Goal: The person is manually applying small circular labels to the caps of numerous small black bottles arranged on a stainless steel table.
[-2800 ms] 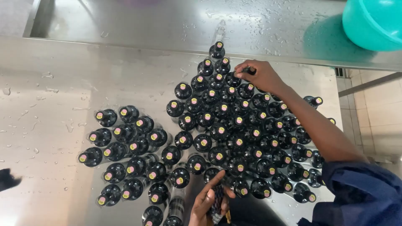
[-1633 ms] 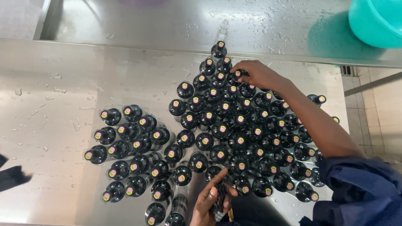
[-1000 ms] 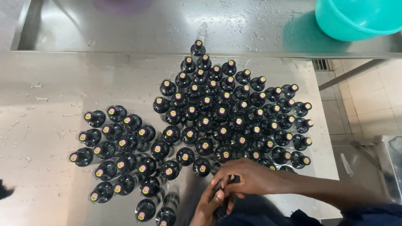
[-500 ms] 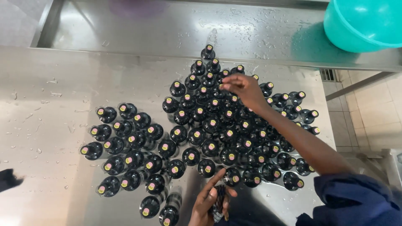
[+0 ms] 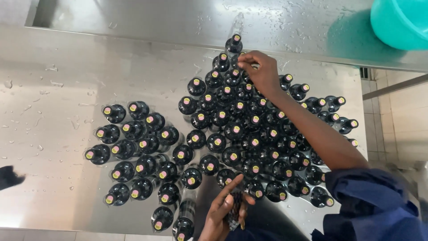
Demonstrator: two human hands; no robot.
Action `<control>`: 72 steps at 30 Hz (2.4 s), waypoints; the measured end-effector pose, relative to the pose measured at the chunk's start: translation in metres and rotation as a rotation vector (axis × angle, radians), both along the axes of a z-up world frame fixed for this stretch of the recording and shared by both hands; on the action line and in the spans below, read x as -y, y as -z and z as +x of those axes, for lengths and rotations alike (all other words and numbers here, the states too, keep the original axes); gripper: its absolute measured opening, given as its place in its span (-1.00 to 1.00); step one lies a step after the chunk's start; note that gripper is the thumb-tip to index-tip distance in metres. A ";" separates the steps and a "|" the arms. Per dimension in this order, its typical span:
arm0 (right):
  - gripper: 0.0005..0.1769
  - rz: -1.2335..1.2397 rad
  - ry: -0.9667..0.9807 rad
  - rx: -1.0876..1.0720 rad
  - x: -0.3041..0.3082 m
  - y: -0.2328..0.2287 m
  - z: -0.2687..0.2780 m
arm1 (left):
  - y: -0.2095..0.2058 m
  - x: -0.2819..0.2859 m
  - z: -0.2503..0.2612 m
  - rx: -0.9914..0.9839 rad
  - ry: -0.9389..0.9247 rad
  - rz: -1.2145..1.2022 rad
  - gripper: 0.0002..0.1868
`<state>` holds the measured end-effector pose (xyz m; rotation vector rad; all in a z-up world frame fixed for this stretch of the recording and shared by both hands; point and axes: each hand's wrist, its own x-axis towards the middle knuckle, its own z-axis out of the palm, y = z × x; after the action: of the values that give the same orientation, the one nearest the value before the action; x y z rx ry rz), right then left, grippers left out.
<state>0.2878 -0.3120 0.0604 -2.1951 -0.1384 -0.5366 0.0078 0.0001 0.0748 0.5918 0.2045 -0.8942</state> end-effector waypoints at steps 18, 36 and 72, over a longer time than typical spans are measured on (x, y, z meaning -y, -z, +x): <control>-0.94 -0.207 -0.207 -0.171 0.012 -0.005 0.004 | 0.014 -0.004 -0.003 -0.062 -0.067 -0.093 -0.18; -0.55 -0.906 -0.243 -0.152 0.012 -0.005 -0.012 | -0.011 -0.001 0.014 -0.161 -0.105 -0.009 -0.14; -0.66 -0.151 -0.100 -0.222 0.022 0.021 -0.041 | 0.007 -0.001 0.002 -0.151 -0.124 -0.084 -0.12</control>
<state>0.2473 -0.3338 0.0392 -2.3633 -0.1729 -0.2303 0.0094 0.0010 0.0677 0.4295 0.3348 -0.8232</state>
